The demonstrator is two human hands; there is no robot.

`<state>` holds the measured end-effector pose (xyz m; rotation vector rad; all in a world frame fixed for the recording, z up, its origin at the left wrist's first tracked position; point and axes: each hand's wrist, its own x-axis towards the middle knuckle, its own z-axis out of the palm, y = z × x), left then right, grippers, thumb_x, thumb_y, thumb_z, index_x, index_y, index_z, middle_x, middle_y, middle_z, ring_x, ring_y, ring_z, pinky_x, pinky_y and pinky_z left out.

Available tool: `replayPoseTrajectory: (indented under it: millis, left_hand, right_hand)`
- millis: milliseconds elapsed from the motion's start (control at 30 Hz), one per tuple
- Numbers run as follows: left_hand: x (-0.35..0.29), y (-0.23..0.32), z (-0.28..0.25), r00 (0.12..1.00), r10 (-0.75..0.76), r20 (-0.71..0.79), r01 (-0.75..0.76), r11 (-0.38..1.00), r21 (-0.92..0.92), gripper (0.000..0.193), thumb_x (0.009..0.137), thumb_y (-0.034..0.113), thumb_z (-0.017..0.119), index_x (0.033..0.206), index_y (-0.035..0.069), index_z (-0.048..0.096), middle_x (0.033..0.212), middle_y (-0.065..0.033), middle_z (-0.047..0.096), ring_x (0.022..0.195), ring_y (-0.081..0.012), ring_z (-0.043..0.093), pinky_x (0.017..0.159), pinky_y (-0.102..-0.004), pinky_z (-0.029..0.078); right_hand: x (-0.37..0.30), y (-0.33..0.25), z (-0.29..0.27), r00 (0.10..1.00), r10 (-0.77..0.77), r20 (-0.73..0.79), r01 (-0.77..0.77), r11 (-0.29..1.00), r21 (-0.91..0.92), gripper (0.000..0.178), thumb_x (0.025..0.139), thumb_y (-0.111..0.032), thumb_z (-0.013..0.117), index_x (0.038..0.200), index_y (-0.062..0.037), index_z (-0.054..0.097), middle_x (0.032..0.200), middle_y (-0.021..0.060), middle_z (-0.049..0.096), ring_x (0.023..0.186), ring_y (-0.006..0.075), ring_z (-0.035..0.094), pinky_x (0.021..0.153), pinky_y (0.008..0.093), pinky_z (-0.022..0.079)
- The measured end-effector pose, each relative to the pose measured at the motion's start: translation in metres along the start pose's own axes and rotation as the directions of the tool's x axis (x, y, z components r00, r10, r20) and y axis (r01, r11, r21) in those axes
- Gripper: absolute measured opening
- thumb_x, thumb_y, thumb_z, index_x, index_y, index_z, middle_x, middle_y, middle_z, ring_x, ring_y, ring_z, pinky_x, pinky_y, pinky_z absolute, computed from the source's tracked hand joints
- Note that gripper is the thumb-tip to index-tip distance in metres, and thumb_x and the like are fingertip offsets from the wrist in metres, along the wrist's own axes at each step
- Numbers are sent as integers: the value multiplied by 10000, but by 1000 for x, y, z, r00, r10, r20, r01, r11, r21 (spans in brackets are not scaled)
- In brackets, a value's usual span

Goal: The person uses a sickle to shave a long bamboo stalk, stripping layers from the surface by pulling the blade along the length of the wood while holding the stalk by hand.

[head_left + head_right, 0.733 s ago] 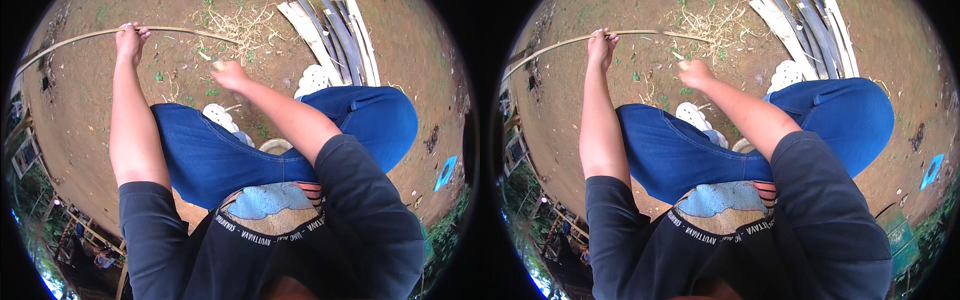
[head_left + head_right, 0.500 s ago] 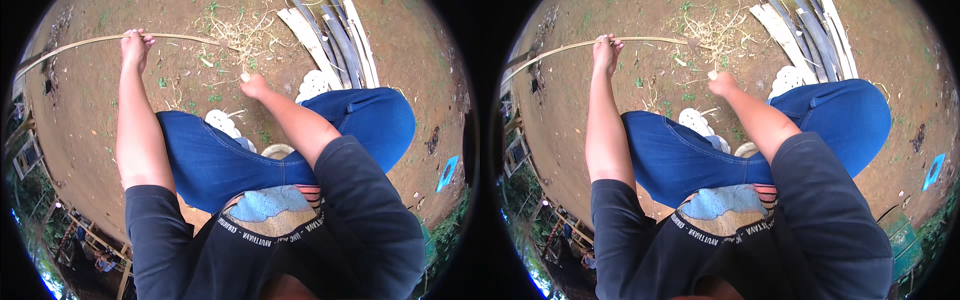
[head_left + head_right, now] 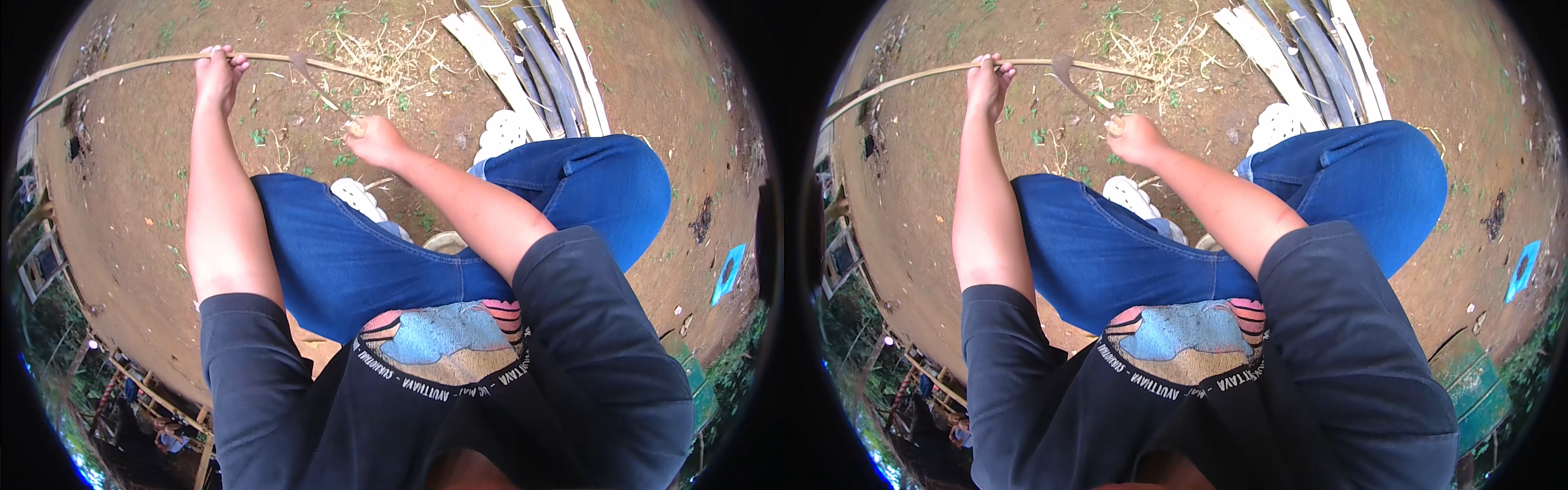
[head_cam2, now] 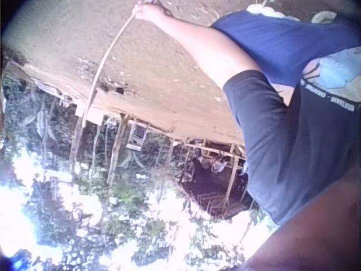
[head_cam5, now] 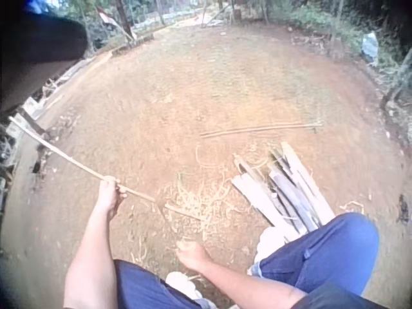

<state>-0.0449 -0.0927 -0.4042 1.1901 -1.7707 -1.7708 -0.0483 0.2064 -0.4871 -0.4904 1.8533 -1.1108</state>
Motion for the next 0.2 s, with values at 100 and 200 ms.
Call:
replayPoseTrajectory:
  millis: [100, 200]
  left_hand:
    - [-4, 3, 1, 1000, 9, -28, -10, 999, -44, 176, 1007, 179, 384, 1061, 13, 405, 953, -104, 498, 709, -187, 582, 640, -325, 550]
    - [-6, -3, 0, 1000, -7, -25, 7, 1000, 4, 173, 1003, 184, 403, 1104, 44, 386, 993, -99, 511, 741, -206, 594, 659, -339, 561]
  right_hand:
    - [-1, 46, -22, 969, 244, -37, -246, 966, -78, 228, 776, -217, 617, 870, -17, 673, 871, 170, 695, 801, 273, 679, 751, 385, 520]
    - [3, 67, -21, 942, 332, -38, -330, 907, -261, 289, 801, -254, 642, 1036, -92, 686, 993, 177, 686, 922, 252, 673, 825, 329, 514]
